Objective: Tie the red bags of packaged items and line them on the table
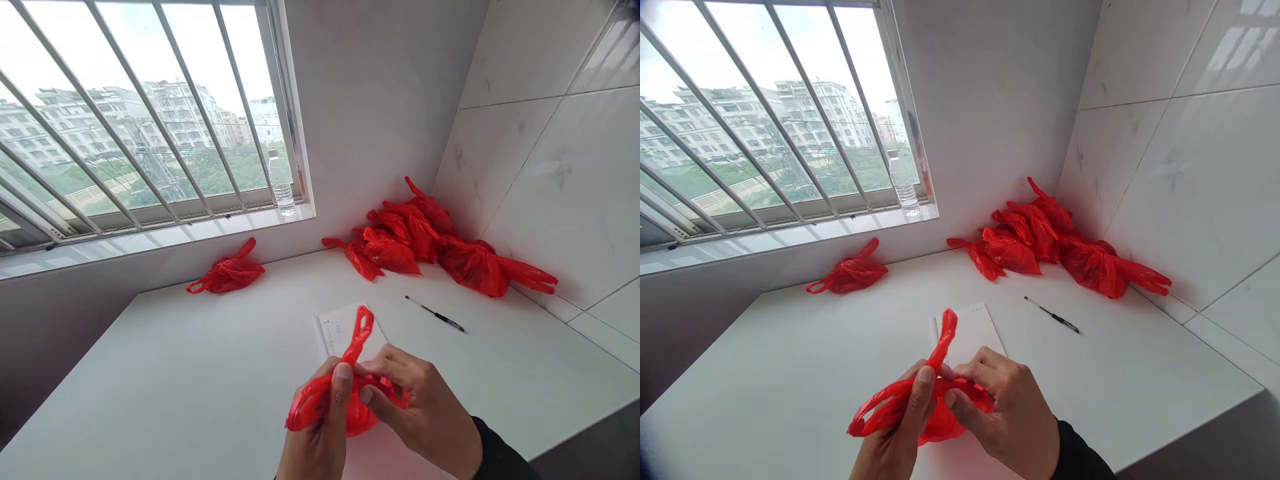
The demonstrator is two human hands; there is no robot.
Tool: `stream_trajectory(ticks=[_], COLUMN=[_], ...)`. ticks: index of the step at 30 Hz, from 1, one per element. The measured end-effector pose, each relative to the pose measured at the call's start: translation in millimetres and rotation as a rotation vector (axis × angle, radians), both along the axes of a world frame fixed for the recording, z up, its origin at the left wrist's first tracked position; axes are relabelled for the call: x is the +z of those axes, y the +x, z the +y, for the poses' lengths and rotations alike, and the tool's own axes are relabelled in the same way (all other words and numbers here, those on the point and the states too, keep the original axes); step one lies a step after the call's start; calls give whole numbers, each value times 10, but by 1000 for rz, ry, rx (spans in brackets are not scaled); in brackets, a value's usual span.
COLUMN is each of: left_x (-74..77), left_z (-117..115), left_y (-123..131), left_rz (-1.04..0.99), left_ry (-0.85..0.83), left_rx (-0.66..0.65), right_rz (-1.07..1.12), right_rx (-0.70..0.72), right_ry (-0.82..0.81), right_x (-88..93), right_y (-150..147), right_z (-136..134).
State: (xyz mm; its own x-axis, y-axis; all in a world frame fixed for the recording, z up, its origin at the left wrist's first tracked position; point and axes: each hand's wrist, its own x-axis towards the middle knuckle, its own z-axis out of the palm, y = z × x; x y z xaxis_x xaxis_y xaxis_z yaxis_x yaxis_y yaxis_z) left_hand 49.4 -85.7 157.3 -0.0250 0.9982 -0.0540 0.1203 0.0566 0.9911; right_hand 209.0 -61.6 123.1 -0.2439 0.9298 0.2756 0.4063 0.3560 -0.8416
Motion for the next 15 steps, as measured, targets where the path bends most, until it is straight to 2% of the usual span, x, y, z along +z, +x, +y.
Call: stream_trajectory(ticks=[3,8,12,15], left_x=[21,47,121,90], left_z=[66,92,102,132], left_y=[-73,-135,-143,-202], left_rz=[-62,-124,-362,-376], left_ry=[-47,-216,-228,-237], left_rx=[-111,-259,-269,-229], right_rz=[91,288,269,272], right_rx=[-53,3,70,151], right_ry=[-15,6,111,84], right_x=[144,341,295,202], right_y=[40,17,-7,7], right_z=[47,31,-109,-122])
